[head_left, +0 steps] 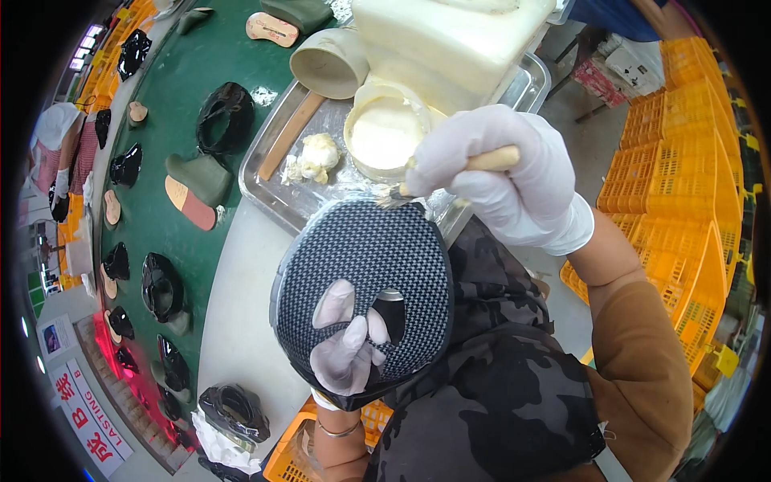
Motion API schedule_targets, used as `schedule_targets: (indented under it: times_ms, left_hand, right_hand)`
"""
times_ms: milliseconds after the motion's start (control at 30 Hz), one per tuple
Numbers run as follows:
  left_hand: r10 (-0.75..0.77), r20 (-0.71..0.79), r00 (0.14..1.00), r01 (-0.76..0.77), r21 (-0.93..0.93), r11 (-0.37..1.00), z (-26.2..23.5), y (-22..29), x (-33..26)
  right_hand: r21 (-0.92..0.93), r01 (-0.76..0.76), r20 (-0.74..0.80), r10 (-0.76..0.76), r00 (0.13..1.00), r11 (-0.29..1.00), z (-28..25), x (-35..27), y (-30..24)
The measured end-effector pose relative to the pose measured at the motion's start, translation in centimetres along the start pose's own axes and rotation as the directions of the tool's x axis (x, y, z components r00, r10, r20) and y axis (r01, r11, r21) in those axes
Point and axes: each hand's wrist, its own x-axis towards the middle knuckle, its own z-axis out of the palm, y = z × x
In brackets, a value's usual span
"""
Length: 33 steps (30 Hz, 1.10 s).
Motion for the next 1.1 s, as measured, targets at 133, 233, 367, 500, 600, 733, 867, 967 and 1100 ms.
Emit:
schedule_targets:
  times_ms: [133, 233, 367, 500, 600, 733, 867, 967, 1100]
  left_hand:
    - [-0.018, 0.025, 1.000, 0.023, -0.237, 0.971, -1.0, -0.5, -0.5]
    - [0.072, 0.022, 0.997, -0.066, -0.192, 0.979, -0.3, -0.7, -0.4]
    - [0.100, -0.008, 0.995, -0.100, -0.120, 0.988, -0.3, -1.2, -0.5]
    - [0.182, 0.070, 0.981, -0.184, 0.023, 0.983, -0.3, -1.7, -0.3]
    - [0.287, -0.033, 0.958, -0.288, -0.074, 0.955, 0.0, -2.1, -0.2]
    - [0.395, 0.005, 0.919, -0.395, -0.030, 0.918, -0.8, -2.2, 0.6]
    - [0.509, -0.093, 0.856, -0.501, 0.097, 0.860, -1.1, -3.3, 1.4]
    - [0.577, -0.033, 0.816, -0.550, 0.265, 0.792, -1.2, -3.6, 2.1]
    - [0.646, -0.085, 0.758, -0.522, 0.514, 0.681, -0.9, -3.7, 2.5]
  right_hand:
    - [0.176, -0.114, -0.131, 0.138, 0.982, 0.978, 0.4, -1.5, -0.3]
    - [0.175, -0.089, -0.174, 0.120, 0.977, 0.981, 0.5, -2.0, -0.2]
    - [0.259, -0.038, -0.250, 0.105, 0.962, 0.965, 0.8, -1.0, -0.5]
    - [0.244, 0.128, -0.305, -0.049, 0.951, 0.961, 1.6, 2.1, 0.6]
    - [0.241, 0.119, -0.395, -0.014, 0.919, 0.963, 2.6, 2.0, 1.4]
    - [0.403, -0.075, -0.387, 0.244, 0.889, 0.912, 2.9, -0.7, 0.6]
    - [0.362, -0.200, -0.284, 0.312, 0.907, 0.911, 2.3, -2.3, -0.1]
    - [0.442, -0.128, -0.344, 0.299, 0.890, 0.888, 2.5, -1.0, -0.6]
    - [0.288, -0.080, -0.314, 0.173, 0.934, 0.954, 2.9, -0.2, 0.7]
